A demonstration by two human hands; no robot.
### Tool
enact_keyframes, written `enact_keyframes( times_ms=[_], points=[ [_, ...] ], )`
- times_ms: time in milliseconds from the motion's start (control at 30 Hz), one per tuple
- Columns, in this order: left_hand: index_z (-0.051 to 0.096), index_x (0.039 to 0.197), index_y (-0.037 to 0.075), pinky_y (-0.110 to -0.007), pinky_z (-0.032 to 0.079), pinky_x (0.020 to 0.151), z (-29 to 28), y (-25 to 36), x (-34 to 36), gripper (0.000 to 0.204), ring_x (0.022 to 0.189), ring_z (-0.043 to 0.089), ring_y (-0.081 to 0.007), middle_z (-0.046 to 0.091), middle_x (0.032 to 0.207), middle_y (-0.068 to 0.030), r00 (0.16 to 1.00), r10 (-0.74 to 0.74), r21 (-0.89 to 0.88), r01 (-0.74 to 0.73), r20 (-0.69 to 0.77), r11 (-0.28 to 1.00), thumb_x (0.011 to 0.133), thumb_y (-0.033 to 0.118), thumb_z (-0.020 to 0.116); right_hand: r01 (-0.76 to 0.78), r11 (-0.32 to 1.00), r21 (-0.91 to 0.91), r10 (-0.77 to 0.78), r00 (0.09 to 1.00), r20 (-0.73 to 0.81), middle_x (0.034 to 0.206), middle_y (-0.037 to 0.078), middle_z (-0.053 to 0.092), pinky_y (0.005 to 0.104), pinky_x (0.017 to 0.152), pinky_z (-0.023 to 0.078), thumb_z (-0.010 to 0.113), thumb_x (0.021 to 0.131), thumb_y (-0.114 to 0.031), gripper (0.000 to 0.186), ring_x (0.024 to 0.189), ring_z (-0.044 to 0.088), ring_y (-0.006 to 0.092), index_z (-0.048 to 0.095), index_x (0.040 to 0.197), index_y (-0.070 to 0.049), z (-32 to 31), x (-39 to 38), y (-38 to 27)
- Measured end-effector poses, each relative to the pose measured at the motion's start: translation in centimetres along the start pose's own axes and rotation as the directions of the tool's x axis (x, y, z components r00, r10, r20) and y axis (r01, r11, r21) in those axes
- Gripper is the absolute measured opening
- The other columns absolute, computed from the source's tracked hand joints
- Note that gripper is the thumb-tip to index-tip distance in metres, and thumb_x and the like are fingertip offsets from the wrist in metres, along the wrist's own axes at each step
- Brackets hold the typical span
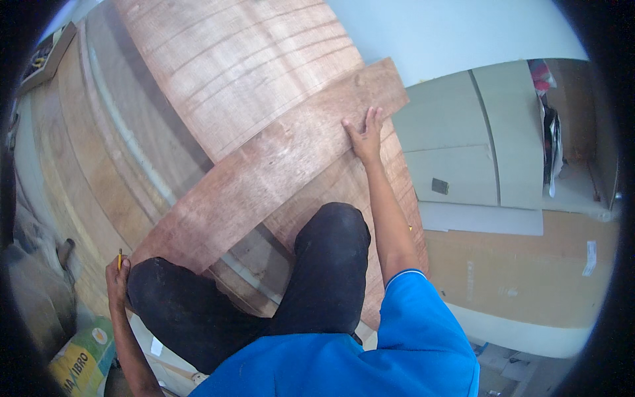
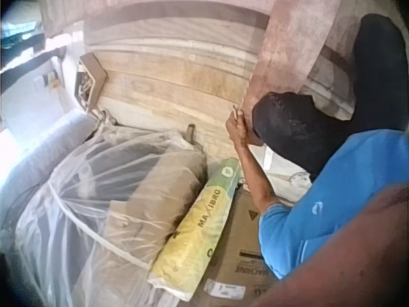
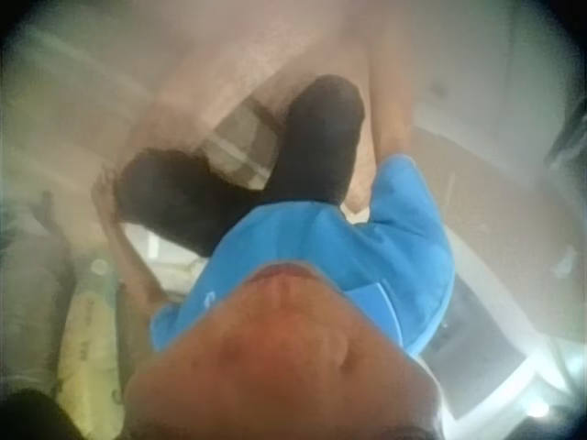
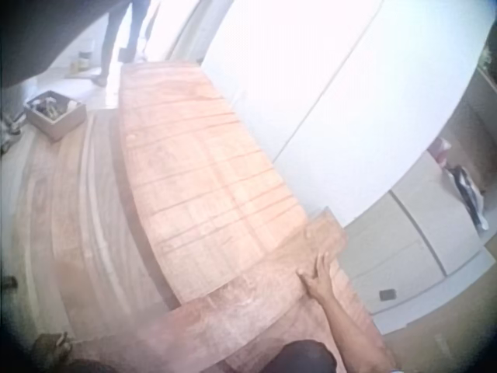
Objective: The person measures and marks a large plywood sheet on the floor using a tape measure and pencil, then uses a hand saw to cut along the marked line. The person sits on the floor during the task.
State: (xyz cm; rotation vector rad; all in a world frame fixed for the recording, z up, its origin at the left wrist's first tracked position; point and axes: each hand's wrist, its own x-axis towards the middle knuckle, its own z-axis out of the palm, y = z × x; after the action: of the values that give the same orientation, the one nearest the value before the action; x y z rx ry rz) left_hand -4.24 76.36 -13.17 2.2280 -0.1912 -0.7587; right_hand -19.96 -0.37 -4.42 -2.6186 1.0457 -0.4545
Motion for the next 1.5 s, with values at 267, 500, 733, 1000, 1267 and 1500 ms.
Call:
enact_keyframes(
  times_ms=[267, 500, 733, 1000, 1267, 1500],
  points=[
    [0.066, 0.099, -0.002, -0.039, 0.045, 0.07, -0.2, 0.0, 0.3, 0.045, 0.071, 0.055, -0.0221, 0.055, 0.071, -0.0123, 1.0, 0.017, 0.008, -0.017, -0.003, 1.0, 0.099, 0.043, 0.061, -0.004, 0.999, 0.052, 0.003, 1.0, 0.015, 0.171, 0.031, 0.009, 0.0445, 0.129, 0.014, 0.073, 0.091, -0.059, 0.106, 0.161, 0.011, 0.0401, 0.027, 0.161, 0.007, 0.4, -0.3, 0.7],
    [0.067, 0.103, -0.001, -0.039, 0.046, 0.071, 0.2, -1.8, 0.7, 0.044, 0.073, 0.055, -0.022, 0.057, 0.073, -0.012, 1.0, 0.001, -0.054, 0.0, 0.014, 0.999, 0.099, 0.042, 0.064, -0.026, 0.998, 0.06, 0.024, 0.999, 0.041, 0.172, 0.03, 0.008, 0.0446, 0.13, 0.013, 0.072, 0.092, -0.058, 0.107, 0.161, 0.009, 0.0394, 0.024, 0.161, 0.008, -0.3, -0.4, -0.2],
    [0.067, 0.102, -0.002, -0.038, 0.046, 0.071, -0.3, -1.4, 1.0, 0.045, 0.073, 0.055, -0.022, 0.057, 0.073, -0.0115, 0.999, -0.015, -0.025, 0.016, 0.043, 1.0, 0.098, 0.042, 0.064, -0.046, 0.996, 0.071, 0.042, 0.998, 0.051, 0.172, 0.029, 0.007, 0.0448, 0.13, 0.012, 0.072, 0.093, -0.058, 0.107, 0.161, 0.007, 0.0392, 0.023, 0.162, 0.008, -0.5, -0.5, -0.5],
    [0.067, 0.101, -0.001, -0.036, 0.045, 0.069, -0.6, -1.5, 1.5, 0.043, 0.071, 0.053, -0.0184, 0.053, 0.071, -0.0072, 1.0, -0.006, -0.007, 0.006, 0.029, 1.0, 0.098, 0.042, 0.065, -0.027, 0.999, 0.042, 0.025, 0.999, 0.039, 0.173, 0.028, 0.006, 0.0446, 0.13, 0.011, 0.072, 0.093, -0.057, 0.106, 0.162, 0.006, 0.0382, 0.023, 0.163, 0.006, -0.3, -0.6, -0.2],
    [0.066, 0.101, -0.001, -0.033, 0.042, 0.066, -0.3, -1.3, 1.7, 0.035, 0.069, 0.049, -0.0145, 0.051, 0.07, -0.0018, 0.992, -0.084, -0.11, 0.094, 0.093, 0.99, 0.099, 0.035, 0.066, -0.039, 0.999, 0.028, 0.037, 0.998, 0.049, 0.173, 0.028, 0.006, 0.0448, 0.13, 0.012, 0.072, 0.093, -0.057, 0.107, 0.161, 0.007, 0.0384, 0.021, 0.163, 0.006, -0.5, -0.6, -0.4],
    [0.065, 0.1, -0.001, -0.033, 0.042, 0.066, -0.4, -1.3, 1.8, 0.033, 0.07, 0.048, -0.0136, 0.051, 0.072, -0.0008, 0.997, -0.018, -0.096, 0.025, 0.072, 0.995, 0.099, 0.032, 0.066, -0.052, 0.997, 0.049, 0.048, 0.996, 0.07, 0.172, 0.03, 0.006, 0.0436, 0.129, 0.013, 0.073, 0.092, -0.057, 0.108, 0.161, 0.008, 0.0385, 0.021, 0.162, 0.007, -0.8, -0.4, -0.7]
  ],
)
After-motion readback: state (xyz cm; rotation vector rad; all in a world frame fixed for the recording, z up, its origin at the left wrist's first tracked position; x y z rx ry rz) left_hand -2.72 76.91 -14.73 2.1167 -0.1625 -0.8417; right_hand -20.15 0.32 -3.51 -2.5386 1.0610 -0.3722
